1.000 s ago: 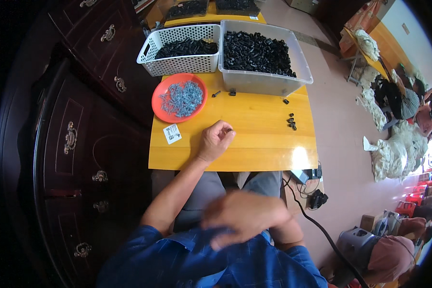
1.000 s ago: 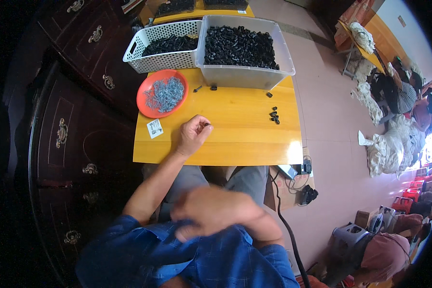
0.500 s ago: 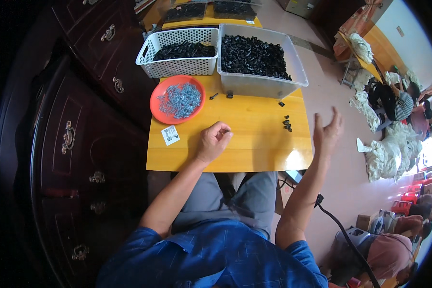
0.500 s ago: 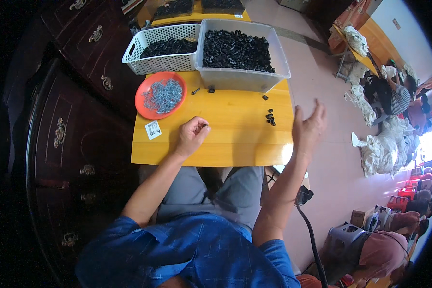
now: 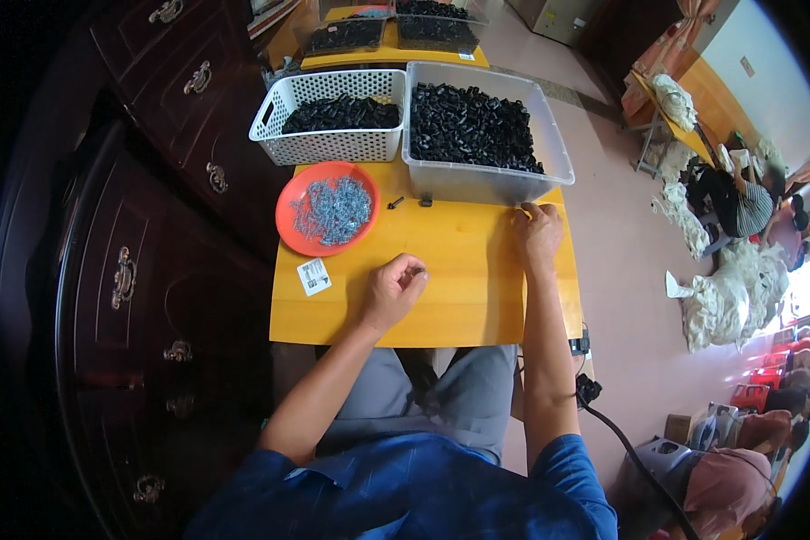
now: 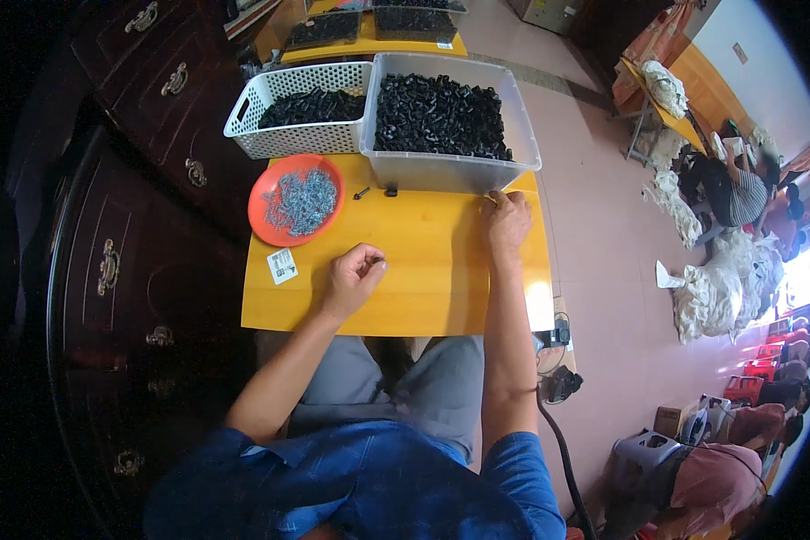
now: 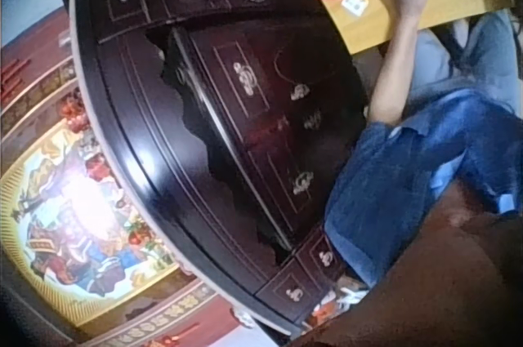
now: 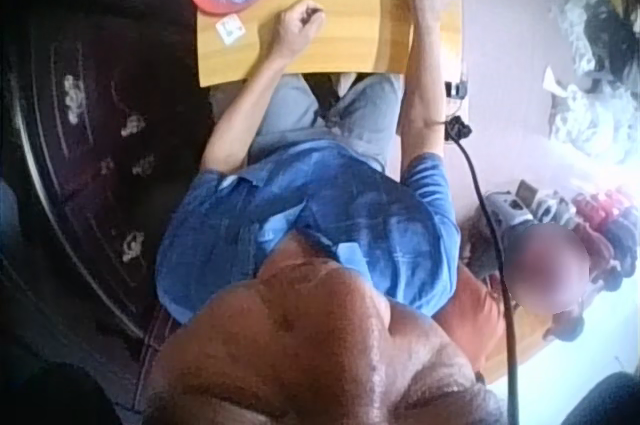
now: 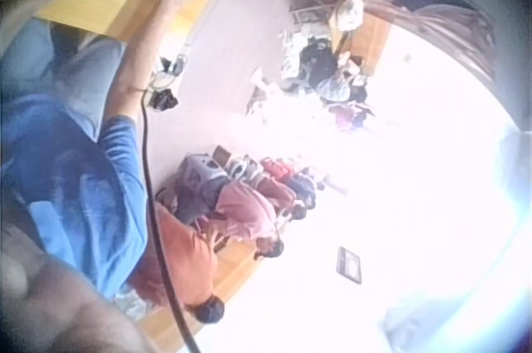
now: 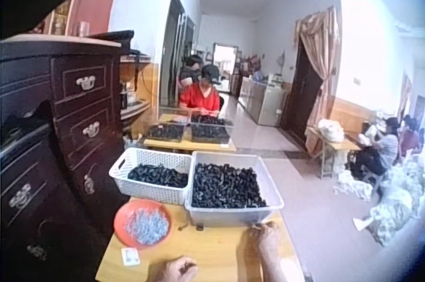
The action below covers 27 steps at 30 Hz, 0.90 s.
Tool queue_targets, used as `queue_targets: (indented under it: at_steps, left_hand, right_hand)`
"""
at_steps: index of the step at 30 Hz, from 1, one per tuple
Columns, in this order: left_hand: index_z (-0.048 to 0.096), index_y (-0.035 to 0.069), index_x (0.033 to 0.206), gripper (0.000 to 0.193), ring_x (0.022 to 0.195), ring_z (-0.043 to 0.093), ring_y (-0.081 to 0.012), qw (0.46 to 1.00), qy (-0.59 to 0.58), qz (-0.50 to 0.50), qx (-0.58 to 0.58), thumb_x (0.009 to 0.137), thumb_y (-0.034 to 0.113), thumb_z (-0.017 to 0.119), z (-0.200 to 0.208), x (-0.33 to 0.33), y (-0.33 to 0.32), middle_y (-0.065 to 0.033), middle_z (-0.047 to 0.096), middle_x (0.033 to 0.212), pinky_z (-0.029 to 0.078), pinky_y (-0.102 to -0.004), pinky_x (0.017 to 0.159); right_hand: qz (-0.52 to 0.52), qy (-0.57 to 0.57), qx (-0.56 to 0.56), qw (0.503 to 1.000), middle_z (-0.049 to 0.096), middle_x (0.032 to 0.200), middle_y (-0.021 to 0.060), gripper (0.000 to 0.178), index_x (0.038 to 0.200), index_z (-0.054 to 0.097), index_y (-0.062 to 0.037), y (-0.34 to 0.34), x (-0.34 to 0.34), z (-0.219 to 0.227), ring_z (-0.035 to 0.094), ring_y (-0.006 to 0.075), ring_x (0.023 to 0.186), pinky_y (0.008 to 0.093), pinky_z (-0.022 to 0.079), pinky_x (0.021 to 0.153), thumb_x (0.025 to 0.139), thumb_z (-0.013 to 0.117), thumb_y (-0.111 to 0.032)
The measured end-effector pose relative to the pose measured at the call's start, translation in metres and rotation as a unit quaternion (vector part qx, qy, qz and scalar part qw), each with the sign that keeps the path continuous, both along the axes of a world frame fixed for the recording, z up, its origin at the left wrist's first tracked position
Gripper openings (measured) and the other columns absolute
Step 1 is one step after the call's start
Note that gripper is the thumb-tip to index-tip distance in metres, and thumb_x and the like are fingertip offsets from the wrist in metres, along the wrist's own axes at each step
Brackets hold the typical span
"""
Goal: The person assembles small plastic components by hand, fitting and pressing the pieces together repeatedly at a table.
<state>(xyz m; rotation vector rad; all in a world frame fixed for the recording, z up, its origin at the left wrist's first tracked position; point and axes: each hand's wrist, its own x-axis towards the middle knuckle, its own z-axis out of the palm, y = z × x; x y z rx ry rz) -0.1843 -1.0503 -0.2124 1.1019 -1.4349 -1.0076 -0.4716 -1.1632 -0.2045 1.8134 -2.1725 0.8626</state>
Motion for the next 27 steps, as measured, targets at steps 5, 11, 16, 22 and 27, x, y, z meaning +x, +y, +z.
queue_targets:
  at_steps: [5,11,16,22,27]
  left_hand:
    - [0.063,0.000,0.093,0.007,0.063,0.056,-0.0044,1.000,0.021,-0.010,0.005,0.088,0.004,0.067,0.000,-0.002,0.000,0.0011,0.061,0.073,0.047,-0.0220,0.058]
    - [0.062,0.001,0.095,0.007,0.065,0.051,-0.0009,1.000,0.025,-0.017,-0.001,0.090,0.002,0.066,0.000,-0.003,-0.001,0.0054,0.058,0.075,0.043,-0.0190,0.057]
    - [0.063,0.002,0.091,0.005,0.059,0.052,-0.0023,1.000,0.025,-0.003,-0.006,0.088,0.002,0.067,-0.001,-0.003,-0.002,0.0035,0.058,0.069,0.044,-0.0208,0.054]
    - [0.063,0.002,0.092,0.006,0.059,0.053,-0.0029,1.000,0.015,0.004,-0.013,0.087,0.002,0.068,-0.002,-0.002,-0.002,0.0029,0.060,0.070,0.044,-0.0208,0.055]
    - [0.063,0.001,0.092,0.007,0.060,0.053,-0.0027,1.000,0.011,0.001,-0.013,0.087,0.002,0.068,0.001,-0.002,-0.001,0.0028,0.059,0.070,0.044,-0.0208,0.055]
  right_hand:
    - [0.012,0.020,0.000,1.000,0.068,0.099,0.0079,0.018,0.096,0.079,-0.0180,-0.006,0.001,-0.008,0.064,0.0305,0.093,0.0441,0.049,0.085,0.081,0.071,-0.024]
    - [0.022,0.046,0.013,0.999,0.070,0.095,0.0070,0.015,0.092,0.079,-0.0177,-0.004,0.005,-0.006,0.064,0.0290,0.094,0.0438,0.045,0.089,0.082,0.070,-0.024]
    - [0.036,0.036,0.004,0.999,0.071,0.091,0.0068,0.014,0.090,0.078,-0.0162,-0.004,0.004,-0.006,0.064,0.0273,0.093,0.0430,0.044,0.091,0.082,0.069,-0.022]
    - [0.102,-0.067,-0.012,0.992,0.072,0.090,0.0122,0.013,0.091,0.076,-0.0089,-0.003,-0.003,-0.001,0.069,0.0317,0.083,0.0421,0.054,0.078,0.083,0.068,-0.014]
    - [0.073,-0.144,-0.047,0.986,0.072,0.092,0.0156,0.015,0.096,0.074,-0.0054,0.002,-0.020,0.010,0.070,0.0315,0.083,0.0392,0.055,0.075,0.085,0.066,-0.011]
